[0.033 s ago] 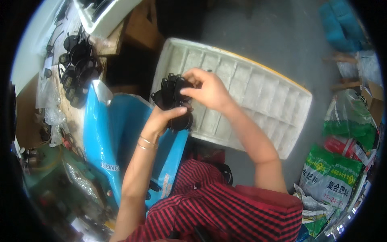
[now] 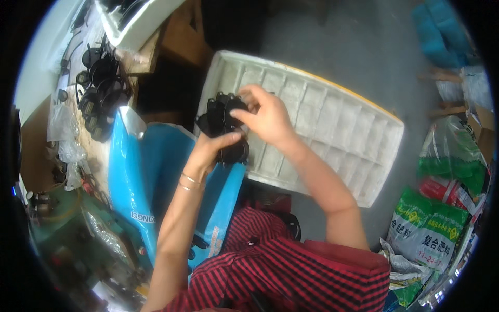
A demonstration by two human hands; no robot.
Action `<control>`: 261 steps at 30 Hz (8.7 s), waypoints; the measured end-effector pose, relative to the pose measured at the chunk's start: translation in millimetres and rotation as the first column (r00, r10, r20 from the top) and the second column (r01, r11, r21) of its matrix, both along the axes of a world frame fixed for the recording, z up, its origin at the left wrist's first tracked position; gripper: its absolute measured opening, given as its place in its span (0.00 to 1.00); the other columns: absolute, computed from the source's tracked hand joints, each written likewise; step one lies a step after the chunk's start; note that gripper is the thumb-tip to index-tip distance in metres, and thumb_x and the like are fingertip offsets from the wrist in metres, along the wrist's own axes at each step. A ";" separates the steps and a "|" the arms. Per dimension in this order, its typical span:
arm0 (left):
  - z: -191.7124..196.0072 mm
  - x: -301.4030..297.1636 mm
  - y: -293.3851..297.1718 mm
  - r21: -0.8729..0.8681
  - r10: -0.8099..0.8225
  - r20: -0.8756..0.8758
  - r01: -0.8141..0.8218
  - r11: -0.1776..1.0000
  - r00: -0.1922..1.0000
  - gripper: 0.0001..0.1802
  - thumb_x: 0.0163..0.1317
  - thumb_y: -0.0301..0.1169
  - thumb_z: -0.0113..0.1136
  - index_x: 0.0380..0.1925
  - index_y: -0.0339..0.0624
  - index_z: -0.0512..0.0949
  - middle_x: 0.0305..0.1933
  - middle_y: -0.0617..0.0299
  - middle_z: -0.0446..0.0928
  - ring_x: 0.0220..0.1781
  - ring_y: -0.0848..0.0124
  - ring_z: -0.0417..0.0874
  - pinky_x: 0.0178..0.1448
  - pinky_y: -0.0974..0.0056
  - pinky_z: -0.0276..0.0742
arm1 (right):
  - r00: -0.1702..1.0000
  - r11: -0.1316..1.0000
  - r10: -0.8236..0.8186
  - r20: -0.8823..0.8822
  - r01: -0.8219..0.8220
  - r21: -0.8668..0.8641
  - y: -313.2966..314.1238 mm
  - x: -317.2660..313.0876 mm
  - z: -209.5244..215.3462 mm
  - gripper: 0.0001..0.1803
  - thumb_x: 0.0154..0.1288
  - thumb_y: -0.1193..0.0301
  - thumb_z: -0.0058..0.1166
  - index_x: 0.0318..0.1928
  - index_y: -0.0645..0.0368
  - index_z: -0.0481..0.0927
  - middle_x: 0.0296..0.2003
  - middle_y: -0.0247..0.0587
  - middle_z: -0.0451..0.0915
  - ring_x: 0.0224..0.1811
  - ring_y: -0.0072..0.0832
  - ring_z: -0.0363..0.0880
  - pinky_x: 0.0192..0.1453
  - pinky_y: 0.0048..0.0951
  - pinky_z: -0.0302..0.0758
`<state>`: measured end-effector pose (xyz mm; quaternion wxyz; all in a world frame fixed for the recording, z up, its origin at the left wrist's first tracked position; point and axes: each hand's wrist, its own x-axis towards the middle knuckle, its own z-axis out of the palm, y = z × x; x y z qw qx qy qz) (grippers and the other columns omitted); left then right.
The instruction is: The person assembles sunglasses by picking up frames and lenses, placing them into a press machine, and then arranging the finished units into a tray. The process is repeated continuously throughout the clip.
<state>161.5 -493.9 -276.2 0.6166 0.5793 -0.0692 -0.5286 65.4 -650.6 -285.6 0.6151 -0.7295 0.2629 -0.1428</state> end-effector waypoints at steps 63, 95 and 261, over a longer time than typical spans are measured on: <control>85.1 -184.8 341.3 0.683 -0.407 0.721 -0.477 0.553 0.560 0.34 0.54 0.44 0.71 0.54 0.30 0.74 0.51 0.38 0.78 0.55 0.46 0.79 0.59 0.51 0.76 | 0.607 0.332 0.577 -0.546 -0.785 -0.523 298.5 -42.8 82.0 0.33 0.53 0.47 0.67 0.39 0.68 0.80 0.33 0.53 0.84 0.37 0.47 0.85 0.43 0.42 0.80; 71.9 -197.9 354.5 0.484 0.030 0.778 -0.629 0.608 0.628 0.17 0.50 0.28 0.67 0.41 0.33 0.79 0.40 0.48 0.80 0.43 0.54 0.83 0.50 0.58 0.77 | 0.698 0.304 0.406 -0.590 -0.712 -0.633 303.2 -89.1 56.3 0.22 0.45 0.63 0.70 0.38 0.60 0.78 0.38 0.45 0.79 0.43 0.41 0.81 0.43 0.38 0.80; -88.0 40.3 -108.2 0.224 -0.133 0.934 -0.255 0.941 0.332 0.15 0.59 0.29 0.61 0.45 0.35 0.77 0.41 0.46 0.80 0.46 0.45 0.80 0.51 0.49 0.76 | 0.871 0.920 -0.391 -0.297 0.369 -0.132 -7.7 35.4 -105.5 0.33 0.60 0.66 0.61 0.63 0.68 0.70 0.50 0.54 0.78 0.41 0.40 0.81 0.48 0.37 0.78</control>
